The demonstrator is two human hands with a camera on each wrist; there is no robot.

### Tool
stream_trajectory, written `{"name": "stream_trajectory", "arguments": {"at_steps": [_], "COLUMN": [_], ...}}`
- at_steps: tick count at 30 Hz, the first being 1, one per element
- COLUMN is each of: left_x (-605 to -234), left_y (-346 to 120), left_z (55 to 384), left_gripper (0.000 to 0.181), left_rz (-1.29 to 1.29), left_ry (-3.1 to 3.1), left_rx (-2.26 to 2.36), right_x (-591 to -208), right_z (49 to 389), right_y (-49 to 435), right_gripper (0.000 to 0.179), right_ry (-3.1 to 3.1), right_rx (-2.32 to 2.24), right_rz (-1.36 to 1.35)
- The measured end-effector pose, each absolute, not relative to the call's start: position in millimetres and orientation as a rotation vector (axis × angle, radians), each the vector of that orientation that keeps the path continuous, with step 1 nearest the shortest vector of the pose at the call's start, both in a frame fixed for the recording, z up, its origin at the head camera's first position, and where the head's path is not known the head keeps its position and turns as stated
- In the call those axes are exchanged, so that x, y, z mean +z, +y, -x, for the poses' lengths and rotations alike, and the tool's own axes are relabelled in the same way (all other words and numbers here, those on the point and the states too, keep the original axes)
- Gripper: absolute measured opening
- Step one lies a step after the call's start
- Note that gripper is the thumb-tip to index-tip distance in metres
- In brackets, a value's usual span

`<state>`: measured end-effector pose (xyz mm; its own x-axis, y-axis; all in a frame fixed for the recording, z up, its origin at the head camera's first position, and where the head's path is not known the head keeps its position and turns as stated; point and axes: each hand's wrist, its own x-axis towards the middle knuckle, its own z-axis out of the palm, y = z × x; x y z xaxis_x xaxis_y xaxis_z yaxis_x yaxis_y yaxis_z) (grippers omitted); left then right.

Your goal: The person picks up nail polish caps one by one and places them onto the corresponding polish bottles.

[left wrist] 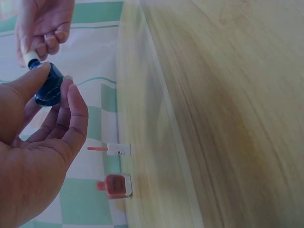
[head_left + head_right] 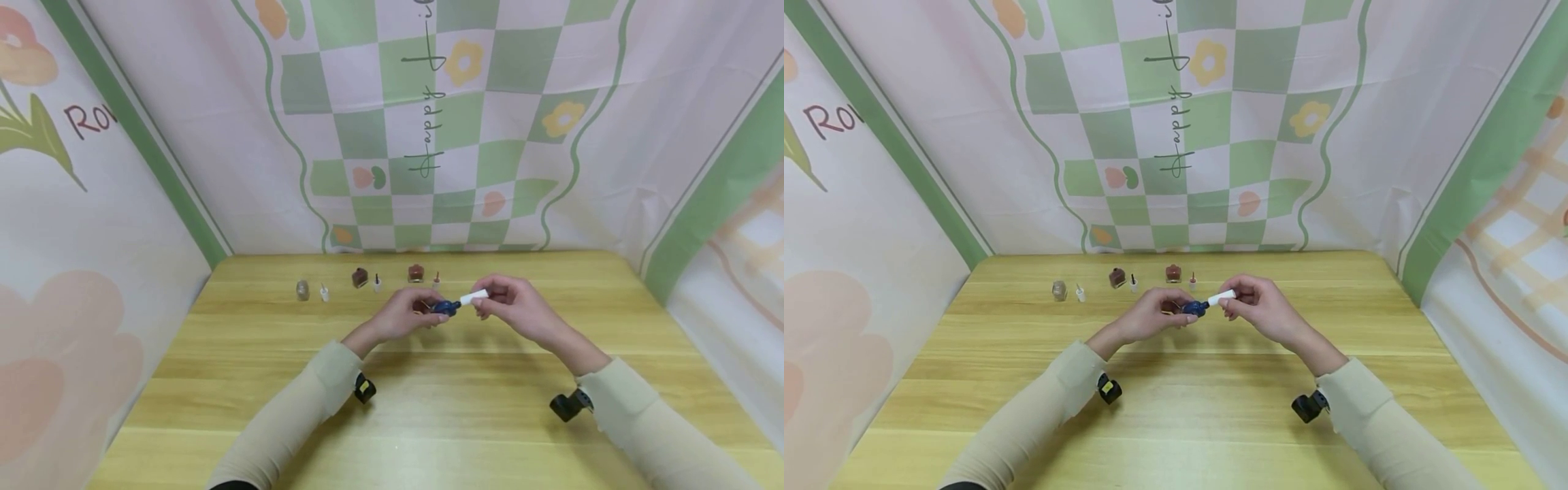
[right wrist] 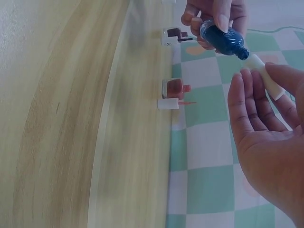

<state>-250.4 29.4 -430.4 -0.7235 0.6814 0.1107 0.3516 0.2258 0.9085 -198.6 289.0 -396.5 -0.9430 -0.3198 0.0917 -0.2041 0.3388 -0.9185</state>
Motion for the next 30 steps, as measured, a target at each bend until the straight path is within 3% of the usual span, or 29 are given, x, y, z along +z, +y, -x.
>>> {"name": "stream_trajectory", "arguments": {"at_steps": [30], "left_x": [-430.8], "left_y": [30.5], "left_z": [247.8], "left_gripper": [0.021], "left_rz": [-0.999], "left_ry": [2.212], "left_rx": [1.464], "right_x": [-398.3], "right_z": [199.3], "right_y": [280.3], "right_gripper": [0.025], "right_ry": [2.455], "right_rx": [-1.632], "right_rz": [0.517]}}
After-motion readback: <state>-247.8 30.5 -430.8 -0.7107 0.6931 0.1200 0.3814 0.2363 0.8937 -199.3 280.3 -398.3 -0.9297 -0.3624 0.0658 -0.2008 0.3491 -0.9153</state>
